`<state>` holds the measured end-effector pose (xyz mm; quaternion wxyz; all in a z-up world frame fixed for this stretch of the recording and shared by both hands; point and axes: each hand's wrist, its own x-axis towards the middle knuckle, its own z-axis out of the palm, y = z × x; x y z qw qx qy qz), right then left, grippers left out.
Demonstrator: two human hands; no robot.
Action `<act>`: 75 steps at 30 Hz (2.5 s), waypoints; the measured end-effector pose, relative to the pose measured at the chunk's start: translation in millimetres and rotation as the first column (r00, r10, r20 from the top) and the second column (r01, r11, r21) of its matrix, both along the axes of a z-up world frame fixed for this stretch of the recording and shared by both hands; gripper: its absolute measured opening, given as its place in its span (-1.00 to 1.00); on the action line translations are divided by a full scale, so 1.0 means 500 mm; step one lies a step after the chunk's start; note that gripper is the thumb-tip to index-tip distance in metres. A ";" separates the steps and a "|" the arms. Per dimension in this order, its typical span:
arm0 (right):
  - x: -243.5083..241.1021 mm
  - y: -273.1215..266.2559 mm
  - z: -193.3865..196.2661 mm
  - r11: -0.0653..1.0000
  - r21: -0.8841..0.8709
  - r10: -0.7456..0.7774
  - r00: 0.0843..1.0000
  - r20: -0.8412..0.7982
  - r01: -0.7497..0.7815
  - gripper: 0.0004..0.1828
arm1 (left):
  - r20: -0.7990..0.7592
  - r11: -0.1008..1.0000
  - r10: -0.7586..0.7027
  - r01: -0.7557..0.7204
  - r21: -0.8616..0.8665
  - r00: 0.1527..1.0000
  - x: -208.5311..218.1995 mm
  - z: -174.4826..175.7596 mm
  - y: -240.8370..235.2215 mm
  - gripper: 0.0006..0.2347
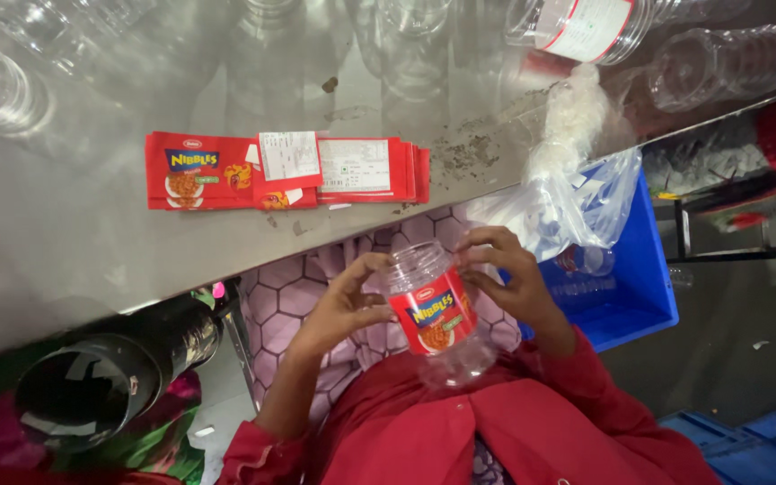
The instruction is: The person labels plastic jars by hand. The person removes a label from a strip, applies it to the side of a jar, and then places the jar back onto a table.
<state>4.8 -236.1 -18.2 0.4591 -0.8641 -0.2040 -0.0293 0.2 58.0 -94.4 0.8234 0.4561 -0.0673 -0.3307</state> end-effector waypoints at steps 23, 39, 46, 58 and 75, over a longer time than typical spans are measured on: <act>-0.049 0.064 0.074 0.958 0.255 -0.181 0.967 0.178 0.133 -0.76 | 0.387 0.888 0.312 -0.411 0.206 0.868 -0.075 0.141 -0.095 -0.80; -0.050 0.055 0.056 0.872 0.408 -0.371 0.908 0.195 0.269 -0.69 | 0.298 0.888 0.404 -0.449 0.102 0.865 -0.055 0.200 -0.114 -0.62; -0.035 0.077 0.101 0.924 0.263 -0.306 0.950 0.068 0.278 -0.57 | 0.461 0.874 0.339 -0.455 0.168 0.820 -0.052 0.183 -0.103 -0.70; -0.075 -0.028 0.069 0.576 0.788 0.389 0.921 -0.032 -0.216 -0.89 | 0.218 0.825 0.507 -0.543 0.156 0.834 -0.043 0.125 -0.077 -0.63; -0.042 0.078 0.141 0.890 -0.202 0.370 0.907 -0.201 -0.408 -0.45 | 0.427 0.325 -0.828 -0.311 0.893 0.363 -0.045 0.232 -0.031 -0.79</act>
